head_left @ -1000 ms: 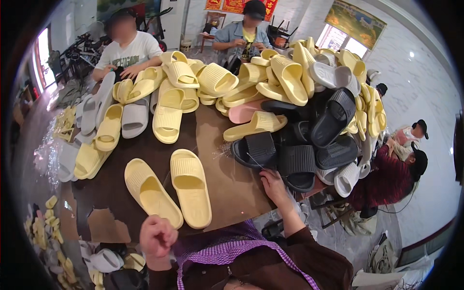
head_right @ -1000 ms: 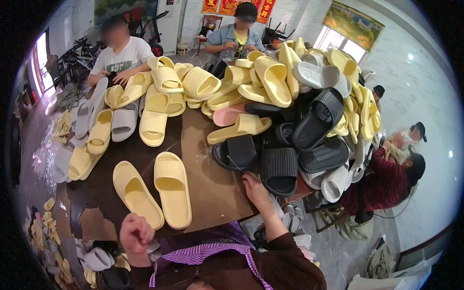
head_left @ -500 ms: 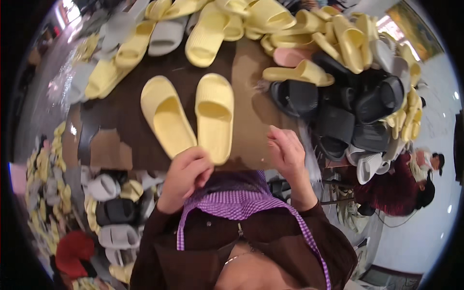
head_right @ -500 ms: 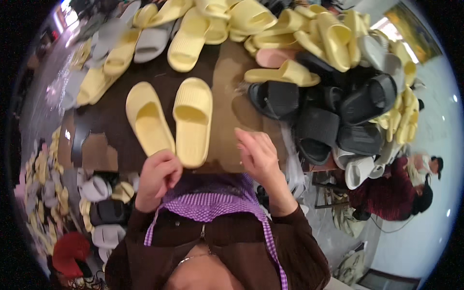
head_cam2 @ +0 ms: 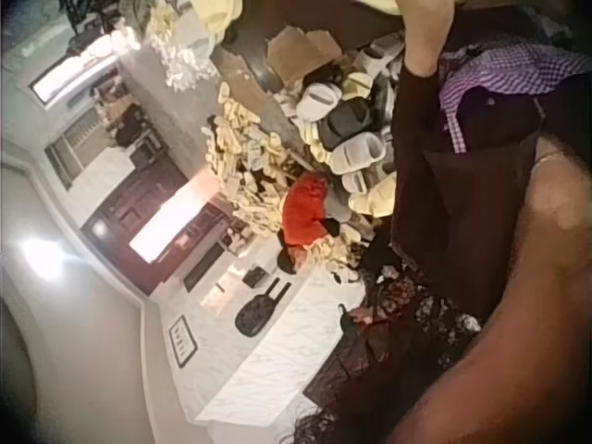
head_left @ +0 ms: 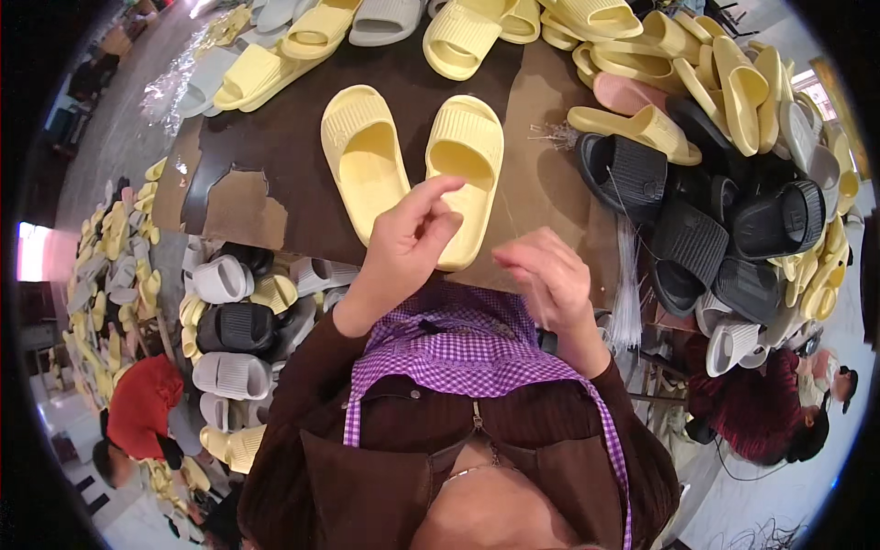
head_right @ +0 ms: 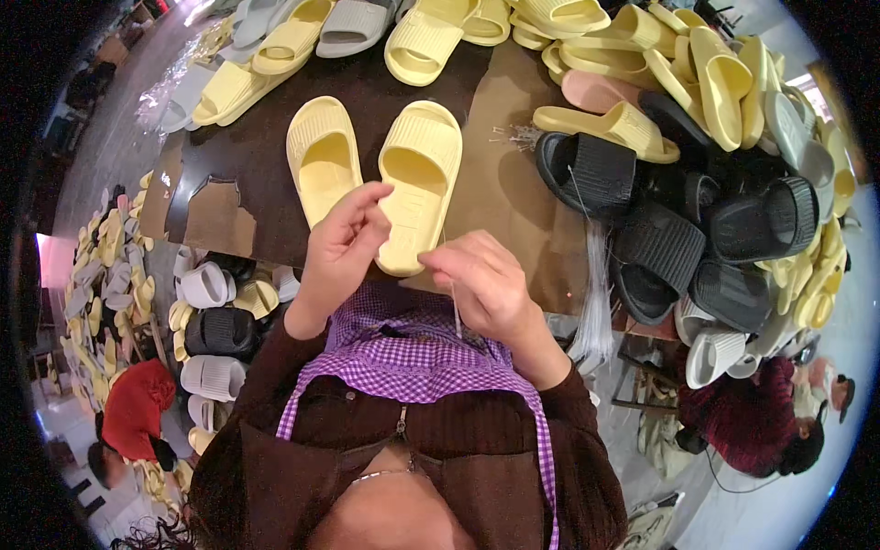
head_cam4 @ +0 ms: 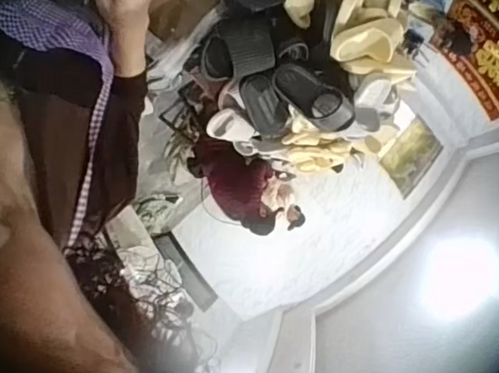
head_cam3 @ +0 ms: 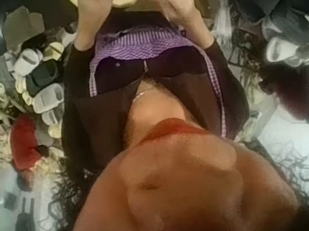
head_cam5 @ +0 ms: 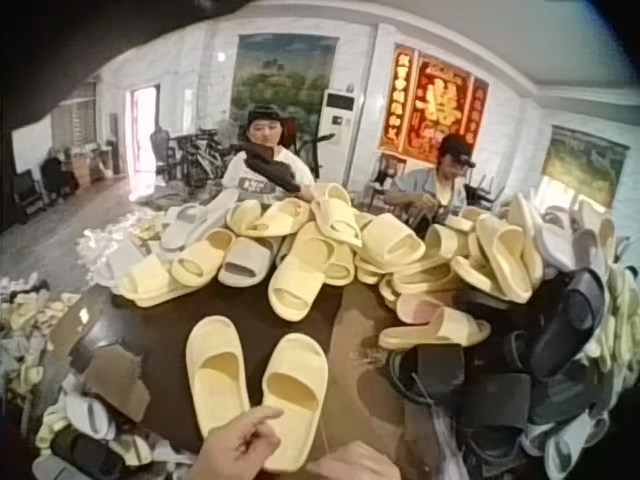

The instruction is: The person pairs slippers and threads plastic ties through them to fasten the pairs together by hand.

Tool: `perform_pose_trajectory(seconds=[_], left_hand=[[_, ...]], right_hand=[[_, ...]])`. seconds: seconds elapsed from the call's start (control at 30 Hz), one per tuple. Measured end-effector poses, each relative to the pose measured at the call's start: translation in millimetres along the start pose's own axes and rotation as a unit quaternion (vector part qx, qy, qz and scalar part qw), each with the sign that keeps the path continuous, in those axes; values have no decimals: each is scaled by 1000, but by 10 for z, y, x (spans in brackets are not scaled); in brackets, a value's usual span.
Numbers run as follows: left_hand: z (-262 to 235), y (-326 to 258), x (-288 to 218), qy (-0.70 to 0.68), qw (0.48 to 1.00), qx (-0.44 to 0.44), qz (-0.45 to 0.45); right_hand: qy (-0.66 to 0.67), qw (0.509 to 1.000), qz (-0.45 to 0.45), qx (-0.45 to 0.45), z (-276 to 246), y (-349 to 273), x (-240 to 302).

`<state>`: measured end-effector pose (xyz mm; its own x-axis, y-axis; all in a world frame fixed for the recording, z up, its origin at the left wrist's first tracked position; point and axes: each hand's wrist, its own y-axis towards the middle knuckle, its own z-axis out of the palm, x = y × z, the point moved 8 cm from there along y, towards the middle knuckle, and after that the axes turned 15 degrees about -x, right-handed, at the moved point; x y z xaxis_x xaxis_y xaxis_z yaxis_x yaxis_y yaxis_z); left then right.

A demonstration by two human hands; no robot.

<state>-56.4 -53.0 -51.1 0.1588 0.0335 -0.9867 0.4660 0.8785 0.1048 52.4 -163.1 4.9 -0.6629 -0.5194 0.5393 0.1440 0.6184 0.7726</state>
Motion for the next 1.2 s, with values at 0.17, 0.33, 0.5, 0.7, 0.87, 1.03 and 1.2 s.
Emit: perform_pose_trajectory(seconds=[0.17, 0.33, 0.5, 0.7, 0.87, 1.03, 1.2], left_hand=[[274, 139, -92, 95, 979, 73, 167], [283, -7, 268, 68, 981, 180, -32], [-113, -175, 21, 229, 959, 81, 147], [-401, -614, -268, 360, 920, 55, 143], [-582, -682, -279, 387, 908, -31, 156], [-396, -563, -70, 442, 879, -44, 172], [-199, -341, 55, 491, 837, -78, 229]], right_hand=[[247, 966, 75, -6, -175, 0, 54], [376, 913, 121, -103, -411, -17, -102], [286, 851, 429, -104, -279, -235, -717], [10, 859, 495, 130, 343, -343, -1153], [-271, 899, 257, 226, 563, -159, -1196], [-315, 910, 91, 254, 769, 6, -1087], [-339, 900, 108, 250, 800, 163, -1079]])
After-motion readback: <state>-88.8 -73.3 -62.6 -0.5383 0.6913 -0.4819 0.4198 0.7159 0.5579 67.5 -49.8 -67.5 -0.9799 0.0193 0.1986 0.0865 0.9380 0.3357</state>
